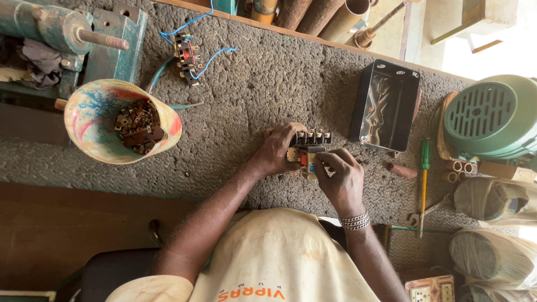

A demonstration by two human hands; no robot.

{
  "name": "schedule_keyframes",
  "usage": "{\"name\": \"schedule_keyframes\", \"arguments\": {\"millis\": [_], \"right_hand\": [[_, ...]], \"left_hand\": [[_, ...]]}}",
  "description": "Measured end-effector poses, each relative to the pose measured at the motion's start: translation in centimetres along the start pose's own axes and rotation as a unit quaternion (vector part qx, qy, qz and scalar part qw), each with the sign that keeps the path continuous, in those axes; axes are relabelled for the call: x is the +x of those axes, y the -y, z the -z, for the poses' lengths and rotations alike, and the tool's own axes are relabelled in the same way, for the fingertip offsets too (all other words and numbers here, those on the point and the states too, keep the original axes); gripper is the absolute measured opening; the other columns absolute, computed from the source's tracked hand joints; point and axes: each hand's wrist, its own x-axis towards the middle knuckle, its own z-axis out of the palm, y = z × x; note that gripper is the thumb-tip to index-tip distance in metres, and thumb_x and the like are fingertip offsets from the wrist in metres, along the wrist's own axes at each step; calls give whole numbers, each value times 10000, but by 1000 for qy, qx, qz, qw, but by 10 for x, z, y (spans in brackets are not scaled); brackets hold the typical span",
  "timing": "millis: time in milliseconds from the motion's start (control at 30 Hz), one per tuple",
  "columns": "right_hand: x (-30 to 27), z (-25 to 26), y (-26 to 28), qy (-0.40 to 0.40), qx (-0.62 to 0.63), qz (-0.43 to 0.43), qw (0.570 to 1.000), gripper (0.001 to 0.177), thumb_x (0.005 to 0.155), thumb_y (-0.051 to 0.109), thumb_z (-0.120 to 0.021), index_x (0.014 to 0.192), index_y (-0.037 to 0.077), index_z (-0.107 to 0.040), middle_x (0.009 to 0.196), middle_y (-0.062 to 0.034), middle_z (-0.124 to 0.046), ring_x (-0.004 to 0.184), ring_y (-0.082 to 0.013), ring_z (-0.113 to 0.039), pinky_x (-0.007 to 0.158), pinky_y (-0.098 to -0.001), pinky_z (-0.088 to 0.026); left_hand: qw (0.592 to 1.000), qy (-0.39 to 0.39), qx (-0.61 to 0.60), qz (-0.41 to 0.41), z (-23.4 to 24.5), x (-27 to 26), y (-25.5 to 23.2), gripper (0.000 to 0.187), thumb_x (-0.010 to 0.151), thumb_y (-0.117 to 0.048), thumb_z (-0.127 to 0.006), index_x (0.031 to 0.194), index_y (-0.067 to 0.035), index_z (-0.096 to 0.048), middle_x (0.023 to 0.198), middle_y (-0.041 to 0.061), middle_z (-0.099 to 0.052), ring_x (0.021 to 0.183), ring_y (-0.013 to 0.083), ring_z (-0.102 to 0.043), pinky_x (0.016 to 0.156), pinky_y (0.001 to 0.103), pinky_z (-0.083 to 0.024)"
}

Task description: The person assembles a small electrical component on a workbench, using a screwdriver to tighten screws and connecting red and blue wires to terminals. The person then tests the assembly by connecting wires to a power strip, causing a light bulb to illuminate.

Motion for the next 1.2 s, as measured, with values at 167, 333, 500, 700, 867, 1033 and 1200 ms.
{"name": "schedule_keyframes", "arguments": {"millis": [167, 333, 500, 700, 867, 1033, 1200], "right_hand": [[1, 0, -1, 21, 23, -33, 999, 83, 884, 95, -782, 925, 30, -754, 892, -72, -741, 734, -153, -759, 641, -268, -621], [-1, -1, 0, 3, 5, -35, 999, 80, 885, 115, -785, 891, 43, -753, 845, -55, -736, 698, -149, -745, 626, -277, -597], [-2, -2, 0, 5, -13, -72, 997, 121, 884, 156, -807, 856, 50, -755, 805, -59, -723, 629, -161, -715, 579, -294, -568], [-5, -4, 1, -28, 2, -39, 999, 198, 851, 181, -827, 955, 31, -752, 909, -82, -720, 727, -168, -733, 612, -289, -590], [-7, -3, 1, -31, -9, -18, 999, 98, 872, 109, -802, 955, 64, -777, 944, -79, -735, 763, -195, -729, 656, -325, -589], [-6, -4, 3, -32, -11, 3, 999, 108, 867, 77, -788, 971, 56, -769, 959, -80, -735, 801, -211, -728, 697, -333, -593], [-6, -3, 3, -25, -12, 16, 999, 109, 872, 57, -773, 979, 45, -755, 964, -83, -731, 815, -224, -723, 708, -344, -592]], "left_hand": [[1000, 5, 17, 6, 0, 0, -1, 919, 676, -384, -938, 1384, -72, -443, 1329, 162, -574, 1291, 332, -555, 1133, 531, -404], [1000, 0, -9, -7, 0, 1, -2, 886, 697, -341, -922, 1394, -83, -439, 1321, 144, -575, 1317, 319, -557, 1173, 509, -424], [1000, 2, -4, -2, 4, 2, -6, 862, 702, -334, -930, 1375, -82, -453, 1308, 146, -578, 1299, 321, -562, 1150, 513, -429], [1000, -8, -10, -18, 5, 3, -7, 829, 729, -315, -921, 1372, -79, -455, 1301, 144, -579, 1289, 316, -573, 1145, 506, -445], [999, -9, -19, -25, 3, 3, -5, 826, 734, -306, -922, 1371, -73, -449, 1300, 148, -573, 1284, 316, -574, 1143, 501, -450], [1000, -2, -18, -12, 3, 2, -5, 842, 702, -297, -917, 1369, -75, -453, 1299, 145, -577, 1293, 319, -572, 1157, 503, -442], [1000, -1, -10, -10, 1, 1, -2, 861, 701, -317, -928, 1372, -76, -445, 1304, 146, -574, 1293, 318, -568, 1159, 508, -433]]}}
